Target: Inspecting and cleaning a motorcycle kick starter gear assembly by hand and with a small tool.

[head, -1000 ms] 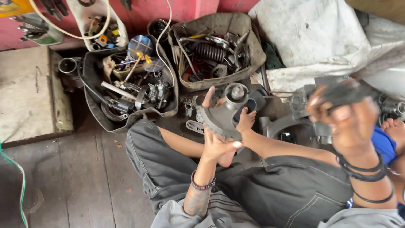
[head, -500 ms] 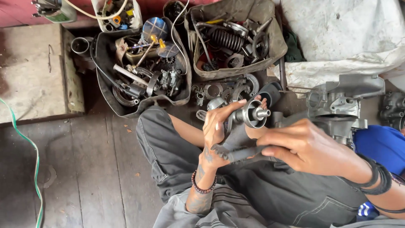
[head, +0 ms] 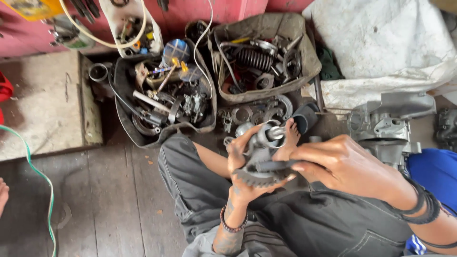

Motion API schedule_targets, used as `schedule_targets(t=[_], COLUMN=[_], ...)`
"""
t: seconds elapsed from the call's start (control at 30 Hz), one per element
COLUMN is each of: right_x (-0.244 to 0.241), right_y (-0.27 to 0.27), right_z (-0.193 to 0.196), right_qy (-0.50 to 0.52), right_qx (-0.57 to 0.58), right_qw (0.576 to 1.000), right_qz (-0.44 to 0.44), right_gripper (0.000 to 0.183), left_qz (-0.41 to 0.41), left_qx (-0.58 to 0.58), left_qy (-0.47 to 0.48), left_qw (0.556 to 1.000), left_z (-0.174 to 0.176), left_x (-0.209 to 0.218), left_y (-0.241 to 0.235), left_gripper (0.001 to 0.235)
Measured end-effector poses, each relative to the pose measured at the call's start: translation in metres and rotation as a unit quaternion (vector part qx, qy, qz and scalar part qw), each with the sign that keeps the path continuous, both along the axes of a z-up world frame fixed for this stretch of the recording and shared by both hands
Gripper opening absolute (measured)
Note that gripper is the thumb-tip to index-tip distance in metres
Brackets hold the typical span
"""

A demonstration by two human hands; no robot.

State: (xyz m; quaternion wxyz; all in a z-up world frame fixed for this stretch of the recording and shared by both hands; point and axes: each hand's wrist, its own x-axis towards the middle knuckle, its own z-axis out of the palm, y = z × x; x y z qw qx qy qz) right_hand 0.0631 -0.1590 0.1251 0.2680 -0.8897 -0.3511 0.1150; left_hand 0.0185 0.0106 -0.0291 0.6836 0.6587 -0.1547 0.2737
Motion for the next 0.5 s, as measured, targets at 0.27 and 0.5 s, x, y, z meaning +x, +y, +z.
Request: schedule_targets(t=[0.27, 0.5], right_x=[0.001, 0.004], right_y=[-0.001, -0.010], right_z=[-0.009, 0.001], right_qy=[-0.081, -0.083], right_qx=[-0.025, -0.075], right_qw=[0.995, 0.994], right_qz=[0.052, 0.007], right_gripper=[0.022, 0.011], left_qz=[-0.023, 0.021], left_qx=[-0.024, -0.035], left_qy=[-0.061, 0.013], left_qw=[0.998, 0.999], left_z=[0.010, -0.003], left_x=[0.001, -0.013], left_y=[-0.005, -0.004], left_gripper=[0.123, 0.138])
